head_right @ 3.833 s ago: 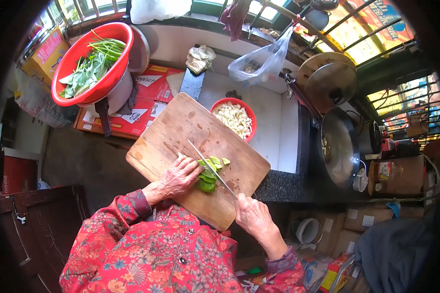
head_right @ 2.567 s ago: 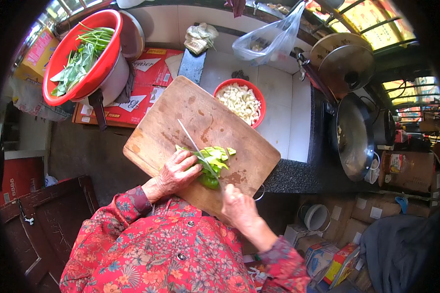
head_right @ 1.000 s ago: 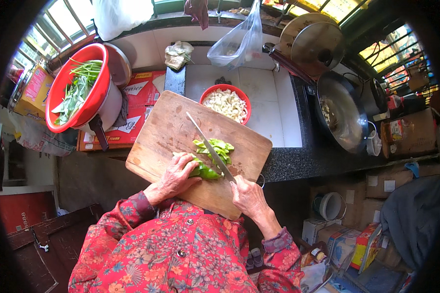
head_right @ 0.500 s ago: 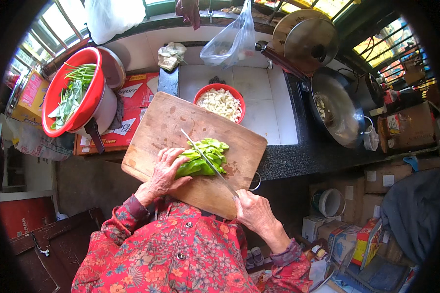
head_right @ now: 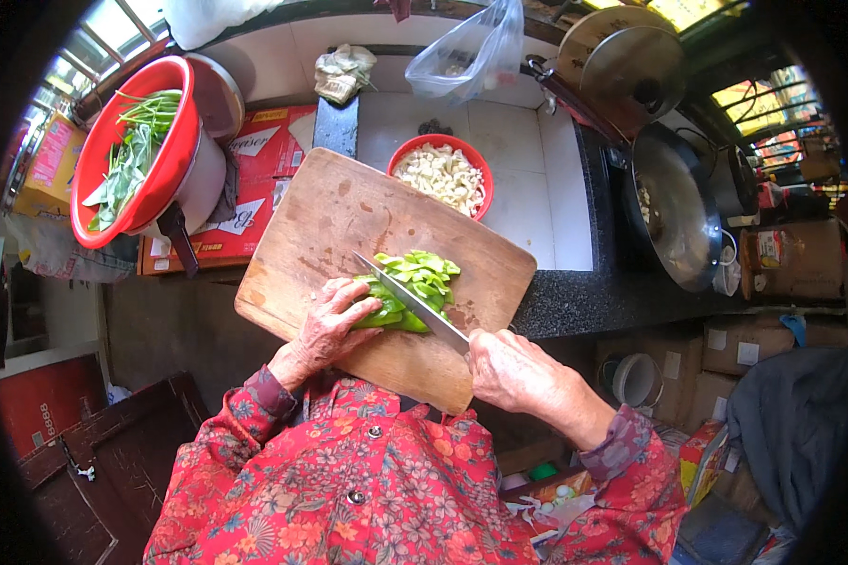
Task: The person slices green bell peppers on a wooden cutting board, then transfers them into a hot wok. They stir-fry the peppers, add chopped white vegetables, and continue stirring. The person briefly rinses a red bowl under running water and resumes stirring the vegetables in the wok.
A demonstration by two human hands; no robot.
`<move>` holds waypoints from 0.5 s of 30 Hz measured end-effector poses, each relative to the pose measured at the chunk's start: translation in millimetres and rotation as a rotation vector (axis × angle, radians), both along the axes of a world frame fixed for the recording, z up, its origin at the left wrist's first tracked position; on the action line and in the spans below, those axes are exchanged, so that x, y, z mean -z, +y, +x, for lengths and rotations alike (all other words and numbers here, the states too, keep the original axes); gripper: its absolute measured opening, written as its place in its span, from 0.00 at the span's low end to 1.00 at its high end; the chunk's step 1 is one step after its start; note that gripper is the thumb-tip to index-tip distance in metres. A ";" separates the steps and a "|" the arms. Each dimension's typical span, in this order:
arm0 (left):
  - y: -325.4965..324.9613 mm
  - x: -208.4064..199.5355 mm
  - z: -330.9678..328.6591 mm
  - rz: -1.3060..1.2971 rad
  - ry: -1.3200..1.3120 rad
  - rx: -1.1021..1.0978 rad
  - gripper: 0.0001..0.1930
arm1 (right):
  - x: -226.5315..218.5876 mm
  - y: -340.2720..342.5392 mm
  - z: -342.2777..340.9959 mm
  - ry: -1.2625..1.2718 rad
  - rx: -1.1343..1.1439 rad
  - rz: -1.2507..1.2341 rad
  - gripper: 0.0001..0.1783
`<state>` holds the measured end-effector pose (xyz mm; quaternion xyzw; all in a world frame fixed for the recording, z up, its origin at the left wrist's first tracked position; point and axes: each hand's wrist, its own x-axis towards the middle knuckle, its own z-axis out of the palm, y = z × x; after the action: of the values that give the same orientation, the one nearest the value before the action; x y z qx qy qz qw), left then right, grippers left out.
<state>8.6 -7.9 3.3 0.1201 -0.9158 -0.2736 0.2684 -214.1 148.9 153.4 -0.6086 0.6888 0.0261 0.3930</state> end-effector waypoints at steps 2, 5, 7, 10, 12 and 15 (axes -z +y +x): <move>1.1 2.8 0.8 0.026 0.001 -0.004 0.22 | 16.1 1.2 9.3 0.044 0.113 0.033 0.08; 3.2 6.8 3.6 0.078 -0.005 -0.024 0.23 | 54.1 12.9 37.2 0.201 0.128 -0.112 0.07; 3.2 8.6 4.0 0.099 -0.010 -0.002 0.23 | 76.0 22.3 50.2 0.239 0.111 -0.265 0.09; 0.8 9.1 2.5 0.058 -0.009 0.043 0.24 | 85.5 30.7 40.3 0.115 0.197 -0.355 0.06; 0.1 7.2 1.1 0.026 -0.013 0.051 0.25 | 80.1 29.6 27.2 0.033 0.264 -0.337 0.07; 2.3 2.0 2.9 -0.041 -0.040 0.011 0.27 | 65.0 26.3 23.7 -0.035 0.259 -0.332 0.08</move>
<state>11.4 -5.6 1.3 0.1149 -0.9271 -0.2537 0.2508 -190.4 175.3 88.5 -0.5715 0.7493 -0.1489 0.2995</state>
